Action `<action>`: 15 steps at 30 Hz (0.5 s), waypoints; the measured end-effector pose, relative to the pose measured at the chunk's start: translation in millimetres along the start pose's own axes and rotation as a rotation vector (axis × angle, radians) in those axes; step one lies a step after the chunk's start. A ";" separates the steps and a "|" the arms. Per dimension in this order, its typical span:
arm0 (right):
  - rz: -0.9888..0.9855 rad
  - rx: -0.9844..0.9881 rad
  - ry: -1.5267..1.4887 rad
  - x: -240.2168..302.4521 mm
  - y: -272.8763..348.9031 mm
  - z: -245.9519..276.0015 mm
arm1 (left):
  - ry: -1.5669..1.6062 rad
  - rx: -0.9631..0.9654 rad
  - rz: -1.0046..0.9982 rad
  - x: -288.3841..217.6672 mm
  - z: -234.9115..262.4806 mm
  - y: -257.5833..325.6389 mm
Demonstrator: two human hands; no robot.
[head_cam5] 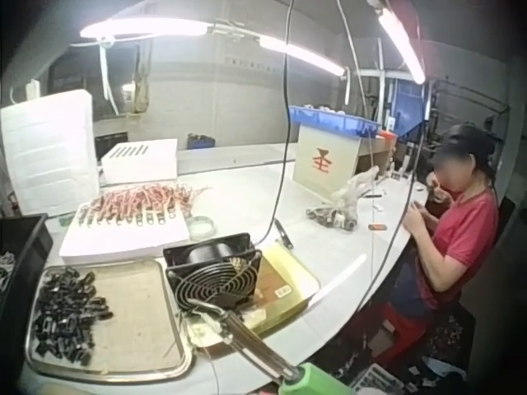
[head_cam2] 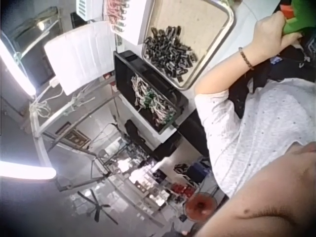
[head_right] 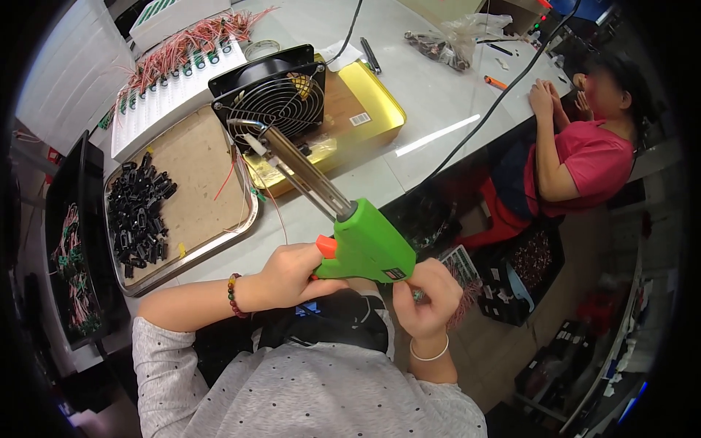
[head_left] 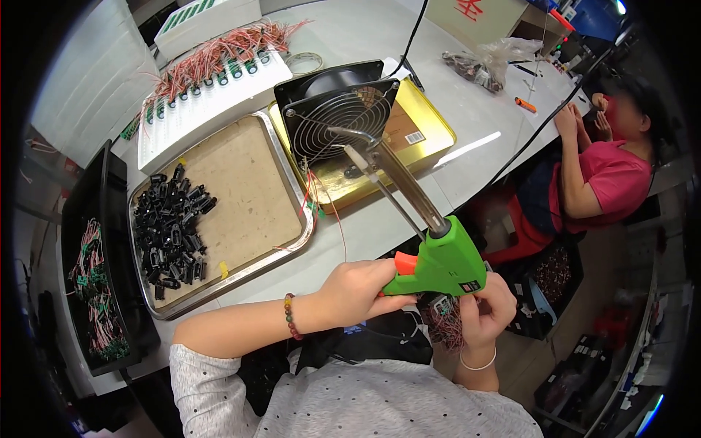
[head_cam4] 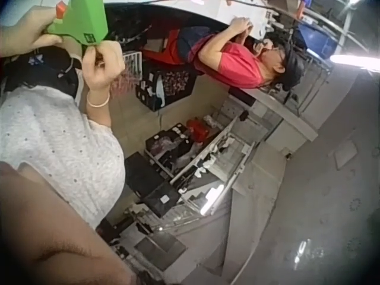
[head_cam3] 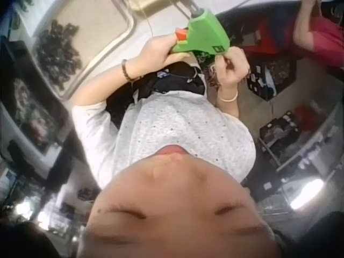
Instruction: The person solders wires to small green circuit boards using a soldering iron.
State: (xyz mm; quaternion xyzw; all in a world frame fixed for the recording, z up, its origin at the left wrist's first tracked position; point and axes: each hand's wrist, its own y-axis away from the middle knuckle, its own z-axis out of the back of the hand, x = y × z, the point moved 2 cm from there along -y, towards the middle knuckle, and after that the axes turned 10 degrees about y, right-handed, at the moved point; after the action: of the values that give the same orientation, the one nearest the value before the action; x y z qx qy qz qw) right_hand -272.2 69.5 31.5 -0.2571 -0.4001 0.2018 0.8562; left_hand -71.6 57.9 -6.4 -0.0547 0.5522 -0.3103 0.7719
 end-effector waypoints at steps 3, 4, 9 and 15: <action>-0.164 -0.029 -0.224 -15.7 9.8 -3.0 | 0.013 -0.021 -0.033 -1.1 -0.5 -1.8; -0.164 -0.029 -0.223 -15.5 8.0 -2.8 | 0.010 -0.017 -0.031 -0.2 -0.9 -1.8; 0.461 -0.285 -0.100 -2.5 30.8 10.2 | -0.009 -0.007 -0.015 0.1 1.7 0.0; -0.083 0.229 -0.378 12.6 40.6 -57.8 | 0.020 -0.058 -0.031 2.7 -1.3 -0.4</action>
State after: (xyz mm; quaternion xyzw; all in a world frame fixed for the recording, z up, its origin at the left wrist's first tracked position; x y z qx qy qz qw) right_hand -224.7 92.3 -17.3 -0.0992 -0.5381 0.2549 0.7972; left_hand -72.4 56.4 -9.0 -0.0826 0.5680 -0.3065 0.7594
